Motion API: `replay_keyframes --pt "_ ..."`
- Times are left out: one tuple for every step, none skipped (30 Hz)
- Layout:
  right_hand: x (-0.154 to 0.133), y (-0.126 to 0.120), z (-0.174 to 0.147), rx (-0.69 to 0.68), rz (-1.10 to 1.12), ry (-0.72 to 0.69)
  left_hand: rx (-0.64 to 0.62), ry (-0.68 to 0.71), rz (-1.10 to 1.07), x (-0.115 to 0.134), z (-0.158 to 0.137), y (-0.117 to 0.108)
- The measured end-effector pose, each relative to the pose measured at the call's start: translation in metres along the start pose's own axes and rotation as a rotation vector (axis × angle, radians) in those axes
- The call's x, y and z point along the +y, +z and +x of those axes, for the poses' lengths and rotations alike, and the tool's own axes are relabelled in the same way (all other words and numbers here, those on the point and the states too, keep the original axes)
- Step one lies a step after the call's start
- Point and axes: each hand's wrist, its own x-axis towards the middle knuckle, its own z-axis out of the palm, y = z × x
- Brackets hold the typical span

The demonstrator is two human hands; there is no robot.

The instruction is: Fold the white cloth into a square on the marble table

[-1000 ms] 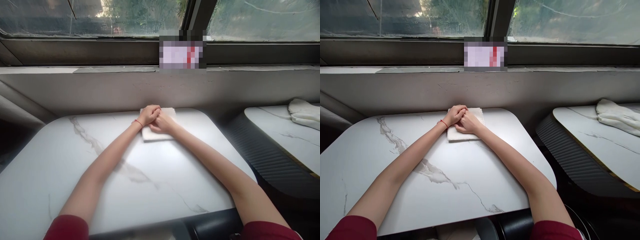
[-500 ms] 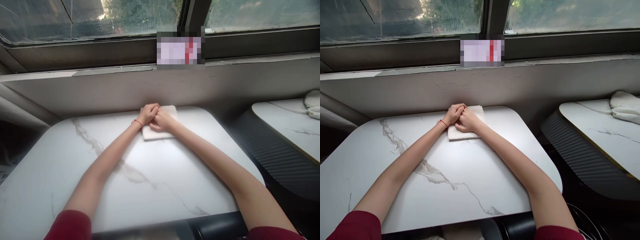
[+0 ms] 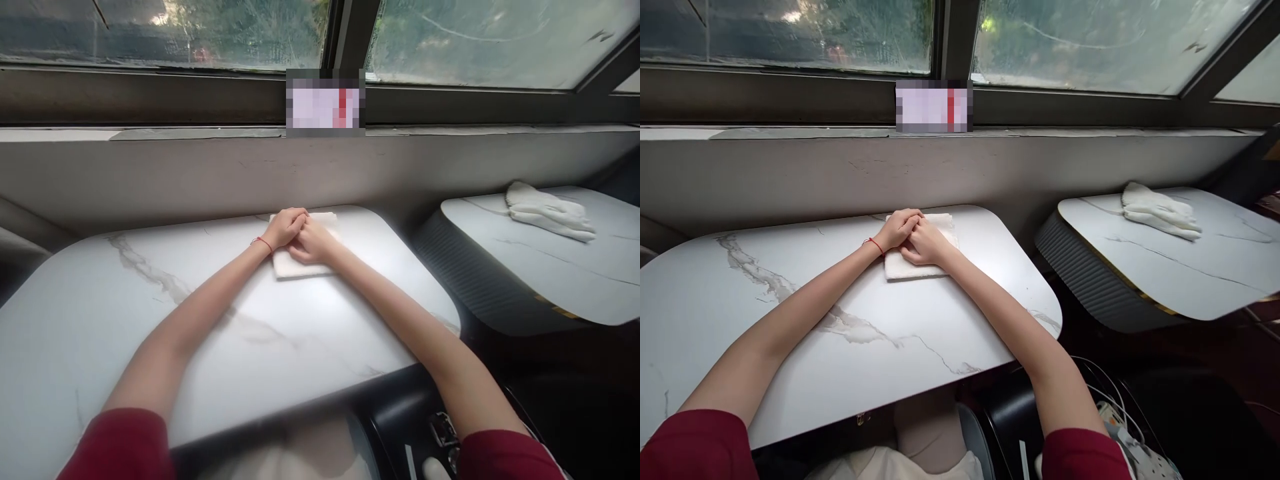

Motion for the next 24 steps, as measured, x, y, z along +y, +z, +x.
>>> replay_keyframes --pt "-0.003 -0.005 -0.006 -0.008 -0.003 0.017 -0.011 0.01 -0.001 0.006 -0.001 0.003" --pt "-0.006 -0.009 -0.012 -0.016 -0.005 0.033 -0.022 0.021 -0.001 0.012 -0.003 0.006" --pt "-0.01 -0.015 -0.019 -0.023 -0.008 0.047 -0.035 0.031 -0.002 0.018 -0.004 0.009" --pt "-0.015 -0.02 -0.025 -0.029 -0.012 0.059 -0.05 0.041 -0.008 0.024 -0.006 0.012" --pt "-0.019 -0.025 -0.032 -0.034 -0.019 0.07 -0.064 0.051 -0.017 0.031 -0.009 0.016" --pt "-0.025 -0.03 -0.039 -0.04 -0.028 0.081 -0.08 0.062 -0.028 0.037 -0.012 0.019" --pt "-0.03 -0.035 -0.046 -0.045 -0.035 0.096 -0.094 0.074 -0.04 0.044 -0.015 0.023" --pt "-0.036 -0.039 -0.054 -0.05 -0.04 0.116 -0.11 0.09 -0.052 0.051 -0.018 0.027" --pt "-0.042 -0.044 -0.063 -0.055 -0.042 0.138 -0.125 0.108 -0.064 0.058 -0.021 0.031" --pt "-0.049 -0.048 -0.072 -0.056 -0.041 0.162 -0.14 0.128 -0.075 0.065 -0.025 0.036" --pt "-0.055 -0.052 -0.082 -0.055 -0.039 0.185 -0.154 0.147 -0.085 0.073 -0.029 0.04" --pt "-0.062 -0.056 -0.092 -0.05 -0.039 0.205 -0.169 0.168 -0.096 0.081 -0.032 0.044" --pt "-0.068 -0.061 -0.103 -0.038 -0.04 0.225 -0.181 0.187 -0.106 0.089 -0.036 0.049" --pt "-0.075 -0.065 -0.113 -0.024 -0.039 0.24 -0.193 0.209 -0.113 0.098 -0.04 0.053" --pt "-0.081 -0.071 -0.124 -0.011 -0.039 0.252 -0.207 0.234 -0.118 0.106 -0.044 0.057" --pt "-0.087 -0.076 -0.134 -0.002 -0.035 0.259 -0.226 0.258 -0.124 0.114 -0.047 0.06" --pt "-0.092 -0.082 -0.144 0.0 -0.025 0.264 -0.252 0.283 -0.135 0.121 -0.05 0.063" --pt "-0.096 -0.088 -0.153 -0.004 -0.013 0.264 -0.287 0.307 -0.15 0.127 -0.053 0.066" --pt "-0.099 -0.093 -0.161 -0.003 0.001 0.264 -0.326 0.328 -0.172 0.133 -0.055 0.068" --pt "-0.1 -0.099 -0.168 0.001 0.017 0.261 -0.365 0.349 -0.197 0.137 -0.057 0.07" --pt "-0.1 -0.104 -0.175 0.009 0.033 0.252 -0.396 0.366 -0.221 0.141 -0.058 0.072" --pt "-0.099 -0.108 -0.181 0.019 0.048 0.24 -0.419 0.382 -0.242 0.143 -0.059 0.074" --pt "-0.095 -0.112 -0.185 0.023 0.062 0.225 -0.431 0.397 -0.259 0.144 -0.059 0.075" --pt "-0.091 -0.115 -0.19 0.017 0.074 0.212 -0.436 0.411 -0.272 0.145 -0.059 0.077"
